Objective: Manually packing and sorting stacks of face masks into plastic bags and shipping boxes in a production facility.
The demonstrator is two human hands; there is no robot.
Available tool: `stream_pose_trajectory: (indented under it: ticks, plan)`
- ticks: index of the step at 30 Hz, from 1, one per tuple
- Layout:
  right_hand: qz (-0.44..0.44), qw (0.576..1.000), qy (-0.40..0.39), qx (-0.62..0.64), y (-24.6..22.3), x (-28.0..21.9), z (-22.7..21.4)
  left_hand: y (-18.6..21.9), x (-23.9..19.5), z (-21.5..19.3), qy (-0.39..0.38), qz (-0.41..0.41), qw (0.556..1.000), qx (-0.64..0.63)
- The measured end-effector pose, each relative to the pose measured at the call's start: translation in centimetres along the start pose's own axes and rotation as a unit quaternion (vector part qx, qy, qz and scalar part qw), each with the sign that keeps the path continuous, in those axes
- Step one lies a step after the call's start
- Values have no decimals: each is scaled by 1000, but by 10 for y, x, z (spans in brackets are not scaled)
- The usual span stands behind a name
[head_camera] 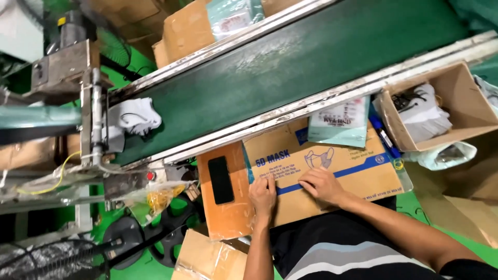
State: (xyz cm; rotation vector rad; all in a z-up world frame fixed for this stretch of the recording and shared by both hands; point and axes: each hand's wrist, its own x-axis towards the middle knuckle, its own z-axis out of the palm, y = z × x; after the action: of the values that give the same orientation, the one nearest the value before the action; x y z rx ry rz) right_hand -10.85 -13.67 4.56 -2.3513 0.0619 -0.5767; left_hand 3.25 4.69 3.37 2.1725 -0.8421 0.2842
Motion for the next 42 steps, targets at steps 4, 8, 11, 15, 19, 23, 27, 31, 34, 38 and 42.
stream_pose_trajectory:
  ticks: [4,8,11,15,19,23,27,31,34,38,42]
  plan:
    - [11,1000,-4,9,-3,2,-1,-2,-4,0,9,14,1000,16]
    - [24,1000,-5,-4,-9,2,0,8,0,-8,20,-2,1000,-1]
    - [18,1000,-9,-10,-6,1,4,10,1,-14,12,-9,1000,0]
    - [18,1000,-16,-11,-4,-1,7,15,3,-20,19,-20,1000,-5]
    - [22,999,-12,-20,-6,-1,7,17,4,-23,19,-20,1000,2]
    - [24,999,-10,-23,-6,-1,7,16,4,-22,8,-29,1000,-1]
    - [24,999,-6,-20,-7,0,7,15,3,-21,16,-20,1000,-4]
    - [29,999,-5,-21,-10,0,7,14,3,-23,2,-23,1000,-4]
    - [29,999,-7,-25,-8,0,7,13,2,-19,1,-25,1000,2]
    - [30,999,-9,-29,-8,1,6,-33,13,6,-58,-20,997,-36]
    - [26,999,7,-34,-9,1,8,-37,134,-59,73,87,994,5]
